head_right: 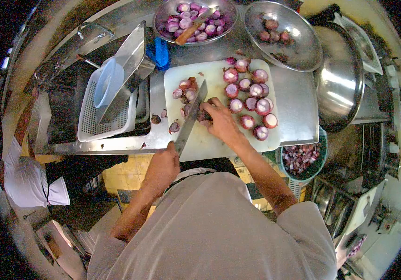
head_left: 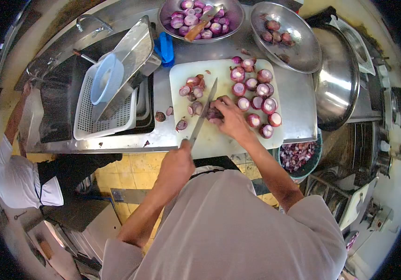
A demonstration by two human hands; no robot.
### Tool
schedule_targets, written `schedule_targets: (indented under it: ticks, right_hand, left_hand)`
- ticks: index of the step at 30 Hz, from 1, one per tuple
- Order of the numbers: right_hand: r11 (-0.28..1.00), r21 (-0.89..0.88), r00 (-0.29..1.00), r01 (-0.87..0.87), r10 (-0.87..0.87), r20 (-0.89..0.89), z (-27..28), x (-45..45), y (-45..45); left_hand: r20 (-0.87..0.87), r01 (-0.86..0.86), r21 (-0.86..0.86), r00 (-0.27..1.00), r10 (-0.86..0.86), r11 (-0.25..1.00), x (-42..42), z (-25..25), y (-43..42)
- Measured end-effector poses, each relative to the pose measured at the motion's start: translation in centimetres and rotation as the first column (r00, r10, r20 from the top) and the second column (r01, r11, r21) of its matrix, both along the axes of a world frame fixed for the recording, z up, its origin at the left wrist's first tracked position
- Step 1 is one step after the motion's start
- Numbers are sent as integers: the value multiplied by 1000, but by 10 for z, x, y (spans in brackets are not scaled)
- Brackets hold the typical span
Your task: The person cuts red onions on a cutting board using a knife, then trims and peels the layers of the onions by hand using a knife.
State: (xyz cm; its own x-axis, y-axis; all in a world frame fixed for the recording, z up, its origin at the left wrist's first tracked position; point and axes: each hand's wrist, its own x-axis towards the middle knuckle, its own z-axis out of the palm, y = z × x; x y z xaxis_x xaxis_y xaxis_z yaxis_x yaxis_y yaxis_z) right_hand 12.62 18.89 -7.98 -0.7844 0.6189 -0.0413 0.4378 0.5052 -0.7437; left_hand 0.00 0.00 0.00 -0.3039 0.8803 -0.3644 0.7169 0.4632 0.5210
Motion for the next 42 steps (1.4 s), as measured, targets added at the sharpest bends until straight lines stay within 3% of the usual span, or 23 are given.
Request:
schedule_targets:
  ticks: [2, 5, 9, 11, 15, 18, 20, 23, 27, 30, 35, 39, 41, 42]
  right_hand:
    - [1000, 23, 1000, 4, -4, -16, -3, 2, -2]
    - [1000, -12, 992, 18, -19, -128, -8, 5, 0]
    - [998, 34, 984, 44, -37, -175, -16, 17, 1]
    - [992, 88, 995, 85, -89, 43, -9, 20, -2]
    - [982, 119, 977, 147, -163, 136, -6, 13, -3]
    - [987, 82, 990, 137, -140, 33, -6, 7, 3]
    - [978, -97, 954, 185, -202, -223, -13, 7, 3]
    - [995, 44, 975, 92, -81, -206, -30, 10, 3]
    - [994, 70, 981, 85, -72, -179, -25, 15, -5]
    - [992, -48, 972, 116, -123, -199, -22, 15, -6]
    - [991, -76, 975, 111, -124, -185, -18, 17, -5]
    - [991, -88, 985, 101, -112, -133, -10, 14, -5]
    - [994, 66, 996, 84, -81, -49, -4, 11, -6]
    - [994, 64, 995, 88, -84, -49, -6, 10, -7]
  left_hand:
    - [-4, -56, -68, 998, 56, 996, 6, -19, 20]
    - [54, -79, 157, 996, 71, 985, 1, -75, 45]
    - [-38, -54, 200, 997, 62, 978, -14, -84, 48]
    - [-47, -60, 220, 996, 71, 974, -17, -89, 36]
    - [-14, -88, 121, 996, 90, 989, -18, -70, 24]
    - [34, -120, 106, 993, 117, 987, -24, -69, 16]
    - [40, -127, 235, 992, 121, 964, -26, -75, 9]
    - [34, -125, 196, 992, 121, 973, -25, -80, 8]
    - [49, -163, 153, 986, 158, 975, -22, -65, 11]
    - [52, -124, 226, 992, 115, 966, -21, -52, 13]
    - [48, -129, 87, 991, 125, 988, -15, 2, 9]
    - [44, -52, 83, 998, 49, 995, -12, 30, -4]
    - [81, -20, -39, 996, 23, 999, -9, 36, -10]
    - [80, -17, -42, 997, 20, 999, -7, 39, -10]
